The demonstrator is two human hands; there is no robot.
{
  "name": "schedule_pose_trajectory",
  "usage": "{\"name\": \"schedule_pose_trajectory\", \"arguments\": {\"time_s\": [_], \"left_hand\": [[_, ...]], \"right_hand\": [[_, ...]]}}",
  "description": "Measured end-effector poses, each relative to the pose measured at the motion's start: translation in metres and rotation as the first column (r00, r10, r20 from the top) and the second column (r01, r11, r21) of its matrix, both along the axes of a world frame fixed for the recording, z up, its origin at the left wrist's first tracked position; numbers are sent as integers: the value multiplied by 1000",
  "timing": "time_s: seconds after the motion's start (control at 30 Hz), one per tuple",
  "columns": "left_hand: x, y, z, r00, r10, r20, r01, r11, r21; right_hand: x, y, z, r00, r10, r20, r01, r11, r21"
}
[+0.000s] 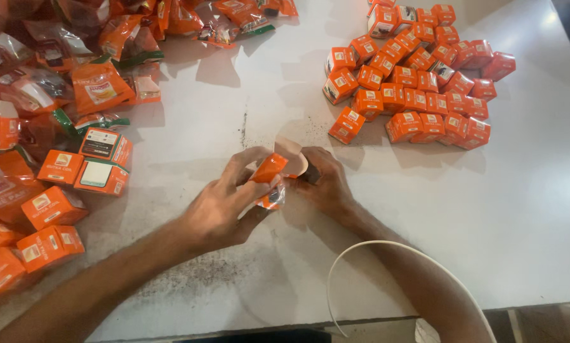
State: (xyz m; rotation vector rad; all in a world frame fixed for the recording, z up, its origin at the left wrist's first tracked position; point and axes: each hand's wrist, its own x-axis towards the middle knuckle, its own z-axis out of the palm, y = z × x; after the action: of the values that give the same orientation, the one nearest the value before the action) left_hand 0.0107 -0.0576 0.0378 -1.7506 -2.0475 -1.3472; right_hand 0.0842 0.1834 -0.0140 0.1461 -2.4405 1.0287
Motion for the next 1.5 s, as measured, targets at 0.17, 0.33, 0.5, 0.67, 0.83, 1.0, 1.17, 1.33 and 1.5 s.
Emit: {"name": "schedule_pose_trajectory", "arguments": {"time_s": [0.17, 0.33, 0.5, 0.67, 0.83, 1.0, 1.17, 1.33, 1.5], "left_hand": [[-19, 32, -20, 879, 126, -461, -92, 991, 95], [-17, 45, -30, 915, 212, -344, -219, 976, 18], [-9, 59, -21, 915, 394, -85, -397, 918, -9], [-28, 61, -18, 706, 440, 555, -386, 896, -219], [-45, 75, -39, 768, 345, 540, -195, 928, -317], [-51, 92, -50, 855, 350, 383, -208, 908, -365], [-46, 60, -29, 540, 151, 828, 52, 976, -212], [-34, 33, -20, 844, -73, 532, 120, 991, -55], [-25, 58, -31, 799, 236, 553, -169, 971, -169]], "right_hand": [[1, -3, 0, 986, -8, 164, 29, 992, -125], [3, -8, 7, 999, 34, 40, -31, 997, -70], [3, -12, 12, 999, 11, 52, -9, 999, -42], [3, -13, 18, 993, 23, 118, -16, 998, -57], [5, -14, 17, 995, 11, 104, -8, 1000, -30], [5, -13, 16, 994, 0, 105, 3, 999, -36], [5, -11, 16, 994, -10, 111, 7, 1000, 29], [5, -11, 15, 995, -18, 101, 11, 997, 74], [6, -13, 12, 998, -7, 59, 0, 993, 117]]}}
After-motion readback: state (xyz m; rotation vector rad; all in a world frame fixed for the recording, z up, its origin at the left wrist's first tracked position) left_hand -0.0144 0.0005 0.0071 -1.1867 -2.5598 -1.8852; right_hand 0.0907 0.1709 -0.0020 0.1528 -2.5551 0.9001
